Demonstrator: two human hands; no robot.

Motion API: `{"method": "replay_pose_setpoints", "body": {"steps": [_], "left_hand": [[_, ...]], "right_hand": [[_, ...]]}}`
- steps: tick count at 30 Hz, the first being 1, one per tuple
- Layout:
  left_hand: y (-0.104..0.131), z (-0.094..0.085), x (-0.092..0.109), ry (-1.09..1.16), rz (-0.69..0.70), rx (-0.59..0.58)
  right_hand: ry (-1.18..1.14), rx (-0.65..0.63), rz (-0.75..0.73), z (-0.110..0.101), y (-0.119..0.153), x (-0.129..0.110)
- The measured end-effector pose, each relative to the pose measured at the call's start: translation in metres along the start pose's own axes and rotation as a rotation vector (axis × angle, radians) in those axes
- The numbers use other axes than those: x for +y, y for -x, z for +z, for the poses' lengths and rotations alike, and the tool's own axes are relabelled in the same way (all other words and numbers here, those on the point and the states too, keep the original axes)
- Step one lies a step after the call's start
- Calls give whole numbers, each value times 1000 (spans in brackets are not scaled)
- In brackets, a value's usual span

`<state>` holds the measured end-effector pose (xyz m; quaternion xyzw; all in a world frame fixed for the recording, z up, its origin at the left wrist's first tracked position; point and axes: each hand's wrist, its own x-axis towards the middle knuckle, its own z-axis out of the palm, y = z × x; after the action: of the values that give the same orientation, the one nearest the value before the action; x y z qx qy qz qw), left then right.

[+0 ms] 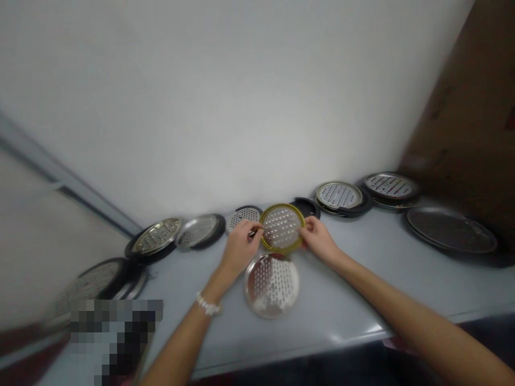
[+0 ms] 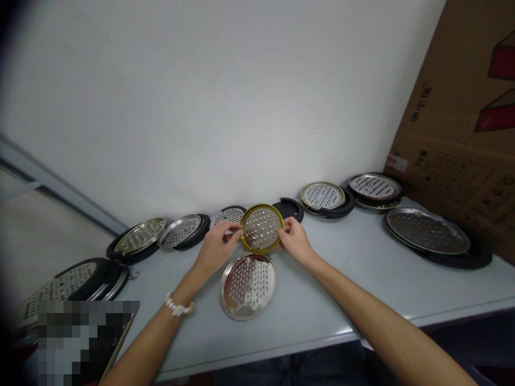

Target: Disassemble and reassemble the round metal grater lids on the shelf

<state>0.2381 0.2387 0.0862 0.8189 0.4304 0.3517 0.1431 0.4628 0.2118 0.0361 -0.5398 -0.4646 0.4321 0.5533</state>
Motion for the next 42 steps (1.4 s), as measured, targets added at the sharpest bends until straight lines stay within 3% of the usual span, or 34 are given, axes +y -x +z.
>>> {"method": "replay_pose_setpoints", "body": {"steps": [3,8,14,20,24,28,34,42], "left_hand": [[1,9,-9,26,-80,78],[12,18,-18,-22,-58,36],[16,19,-17,-87,-36,4],[17,21,-16,-148,20,-53],[18,19,-13,-142,7,-43],[18,17,-6,-90,3,44],[20,15,1,-82,67,110],[21,15,0,-150,96,91]], "right_hand": [[38,64,-52,-5,-2,-2],[374,176,-349,-12,2,-10],[675,38,-528,-14,11,-13],[757,25,-638,-15,12,-8],[689,69,-596,-15,12,-9],[412,156,-471,-12,10,-14],[33,13,-194,-7,8,-17],[54,-77,-158,-2,16,-19]]}}
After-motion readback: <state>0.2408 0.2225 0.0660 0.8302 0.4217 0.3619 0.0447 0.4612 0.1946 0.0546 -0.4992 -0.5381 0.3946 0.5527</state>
